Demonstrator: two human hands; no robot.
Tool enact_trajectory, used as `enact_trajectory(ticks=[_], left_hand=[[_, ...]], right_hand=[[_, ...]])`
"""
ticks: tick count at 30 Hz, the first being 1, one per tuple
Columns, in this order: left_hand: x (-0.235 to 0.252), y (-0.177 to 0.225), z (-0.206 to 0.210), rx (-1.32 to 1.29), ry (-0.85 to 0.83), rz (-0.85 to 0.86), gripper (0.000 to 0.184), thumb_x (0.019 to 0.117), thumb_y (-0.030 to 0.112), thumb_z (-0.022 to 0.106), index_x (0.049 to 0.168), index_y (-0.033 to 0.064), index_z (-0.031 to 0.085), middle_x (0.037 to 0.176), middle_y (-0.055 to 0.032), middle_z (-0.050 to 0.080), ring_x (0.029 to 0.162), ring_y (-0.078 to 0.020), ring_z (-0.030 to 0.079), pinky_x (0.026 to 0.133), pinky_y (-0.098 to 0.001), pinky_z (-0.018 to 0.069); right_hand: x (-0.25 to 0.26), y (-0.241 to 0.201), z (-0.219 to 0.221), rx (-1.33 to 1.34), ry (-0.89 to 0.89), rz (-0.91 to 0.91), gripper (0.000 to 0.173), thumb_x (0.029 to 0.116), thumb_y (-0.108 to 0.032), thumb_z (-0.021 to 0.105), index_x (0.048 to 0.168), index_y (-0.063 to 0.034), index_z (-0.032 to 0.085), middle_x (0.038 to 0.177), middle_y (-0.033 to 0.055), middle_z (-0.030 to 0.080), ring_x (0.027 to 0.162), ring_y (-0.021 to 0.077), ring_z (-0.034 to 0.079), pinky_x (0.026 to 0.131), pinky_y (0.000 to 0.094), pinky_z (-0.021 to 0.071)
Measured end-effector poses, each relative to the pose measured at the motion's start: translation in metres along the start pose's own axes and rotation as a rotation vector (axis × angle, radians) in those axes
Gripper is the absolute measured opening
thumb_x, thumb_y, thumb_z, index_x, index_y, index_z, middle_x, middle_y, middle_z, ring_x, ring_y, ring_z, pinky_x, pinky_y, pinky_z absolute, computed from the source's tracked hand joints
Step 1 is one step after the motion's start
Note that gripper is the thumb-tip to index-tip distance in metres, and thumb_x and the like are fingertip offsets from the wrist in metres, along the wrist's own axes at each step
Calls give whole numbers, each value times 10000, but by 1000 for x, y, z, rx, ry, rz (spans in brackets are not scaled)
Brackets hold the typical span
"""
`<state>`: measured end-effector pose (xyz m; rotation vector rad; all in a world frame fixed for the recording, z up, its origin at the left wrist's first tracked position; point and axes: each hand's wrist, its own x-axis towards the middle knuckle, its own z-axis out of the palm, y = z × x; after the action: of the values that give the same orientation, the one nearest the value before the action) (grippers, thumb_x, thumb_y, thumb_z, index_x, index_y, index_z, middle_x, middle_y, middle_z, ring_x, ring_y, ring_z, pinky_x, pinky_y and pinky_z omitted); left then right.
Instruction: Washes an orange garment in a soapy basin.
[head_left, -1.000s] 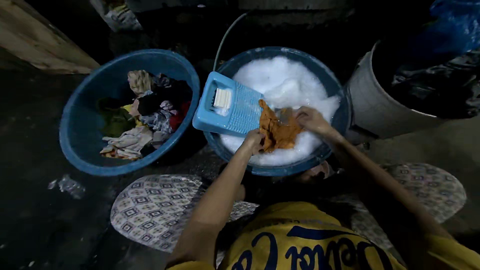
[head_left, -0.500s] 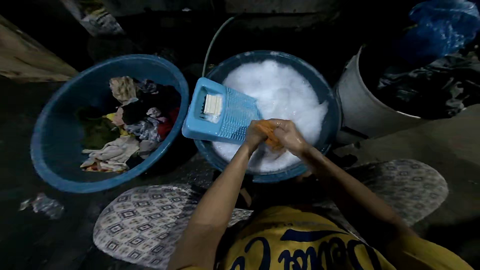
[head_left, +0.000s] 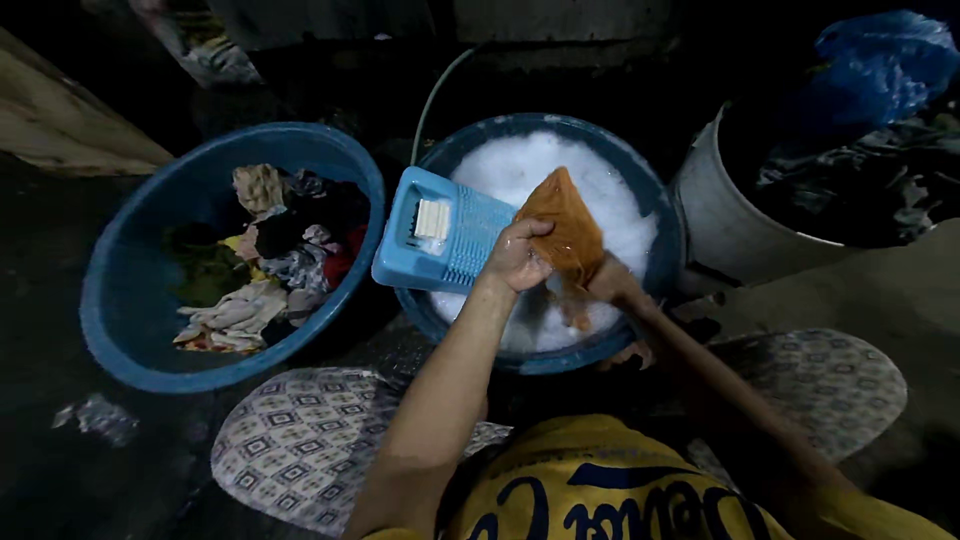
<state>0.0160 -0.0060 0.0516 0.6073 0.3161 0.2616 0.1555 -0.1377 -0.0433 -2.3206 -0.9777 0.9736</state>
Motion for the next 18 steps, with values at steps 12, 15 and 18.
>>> enact_trajectory(ticks=[12,15,18], left_hand=[[6,-16,-91,384,346,-193,253,1029,305,496,1198,148,597,925,-33,692,797,-143,682,677,-328,590],[14,-59,-114,623,209,-232,216,1098,169,407,1168,51,574,870,-10,649,745,-74,628,670,-249,551],[-16,-42,-80,913,-9,-20,347,1101,109,385,1363,-38,559,1211,-87,684,1075,-73,636,968,-252,512]], right_hand=[[-21,-25,-8,1769,-12,-149,430,1089,-358,252,1072,-150,627,920,40,708,864,169,694,760,403,604],[-32,-40,-7,1586,-253,-298,240,1007,-290,429,1061,-195,643,946,-8,710,894,118,687,796,355,600],[-34,-53,-3,1271,-653,-356,200,816,-165,678,1016,-166,676,932,-10,757,868,103,723,796,334,617]])
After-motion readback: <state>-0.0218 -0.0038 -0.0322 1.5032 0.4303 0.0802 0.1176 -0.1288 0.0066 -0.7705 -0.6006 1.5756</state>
